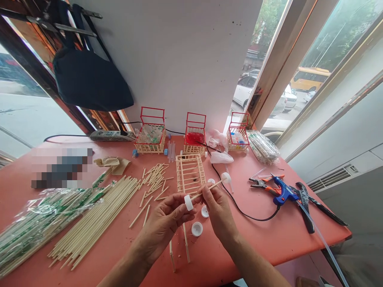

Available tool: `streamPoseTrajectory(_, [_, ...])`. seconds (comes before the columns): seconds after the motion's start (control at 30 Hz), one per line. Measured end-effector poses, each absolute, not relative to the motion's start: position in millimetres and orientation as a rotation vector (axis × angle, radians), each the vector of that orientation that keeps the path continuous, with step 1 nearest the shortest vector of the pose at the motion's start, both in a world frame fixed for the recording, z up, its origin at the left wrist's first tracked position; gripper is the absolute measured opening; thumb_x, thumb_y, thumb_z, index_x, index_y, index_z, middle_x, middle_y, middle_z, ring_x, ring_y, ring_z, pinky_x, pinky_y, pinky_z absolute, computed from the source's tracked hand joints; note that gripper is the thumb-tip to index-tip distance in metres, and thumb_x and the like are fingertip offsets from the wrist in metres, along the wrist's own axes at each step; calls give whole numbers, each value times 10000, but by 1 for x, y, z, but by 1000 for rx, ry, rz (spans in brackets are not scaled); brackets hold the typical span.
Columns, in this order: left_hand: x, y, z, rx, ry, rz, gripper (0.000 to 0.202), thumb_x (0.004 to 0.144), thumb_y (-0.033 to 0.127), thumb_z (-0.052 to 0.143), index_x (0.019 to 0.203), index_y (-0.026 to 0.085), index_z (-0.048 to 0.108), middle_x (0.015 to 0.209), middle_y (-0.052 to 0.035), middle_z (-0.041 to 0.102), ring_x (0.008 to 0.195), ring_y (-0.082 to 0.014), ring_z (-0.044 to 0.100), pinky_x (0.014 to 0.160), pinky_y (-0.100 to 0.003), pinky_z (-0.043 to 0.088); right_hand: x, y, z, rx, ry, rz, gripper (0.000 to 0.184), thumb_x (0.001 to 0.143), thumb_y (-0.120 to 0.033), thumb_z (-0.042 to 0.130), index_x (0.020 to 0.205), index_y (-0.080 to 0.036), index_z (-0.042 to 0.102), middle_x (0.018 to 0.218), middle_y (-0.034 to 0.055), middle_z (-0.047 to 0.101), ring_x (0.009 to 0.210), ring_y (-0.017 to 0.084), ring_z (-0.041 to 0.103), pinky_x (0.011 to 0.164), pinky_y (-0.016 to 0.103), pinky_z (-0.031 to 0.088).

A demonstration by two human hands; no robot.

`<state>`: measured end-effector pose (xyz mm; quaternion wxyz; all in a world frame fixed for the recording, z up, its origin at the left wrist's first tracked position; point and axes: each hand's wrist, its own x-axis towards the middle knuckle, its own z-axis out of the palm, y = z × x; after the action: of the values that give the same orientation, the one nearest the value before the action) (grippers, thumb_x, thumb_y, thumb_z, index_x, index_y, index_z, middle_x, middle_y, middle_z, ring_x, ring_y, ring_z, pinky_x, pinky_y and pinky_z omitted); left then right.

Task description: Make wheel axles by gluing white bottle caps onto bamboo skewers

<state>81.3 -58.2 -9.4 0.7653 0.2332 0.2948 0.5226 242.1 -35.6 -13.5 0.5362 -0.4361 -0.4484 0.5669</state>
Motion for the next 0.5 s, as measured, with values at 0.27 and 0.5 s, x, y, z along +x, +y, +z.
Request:
streamPoseTrajectory(0.27, [80,-58,-8,490,621,1117,395,727,308,934,1045,168,746,1074,-106,821,876,-232,804,864,-345,620,241,-34,-11,-1037,-978,1421,398,867,-620,735,815,-229,687,707,-4,659,637,167,589,640,300,480])
streamPoseTrajectory(0.5, [80,-59,-7,459,591,1115,301,758,291,917,976,170,748,1042,-86,829,807,-189,799,834,-322,628,241,-36,-11,-1023,-1013,1430,365,917,-579,704,816,-228,688,708,-7,657,669,162,605,659,283,476])
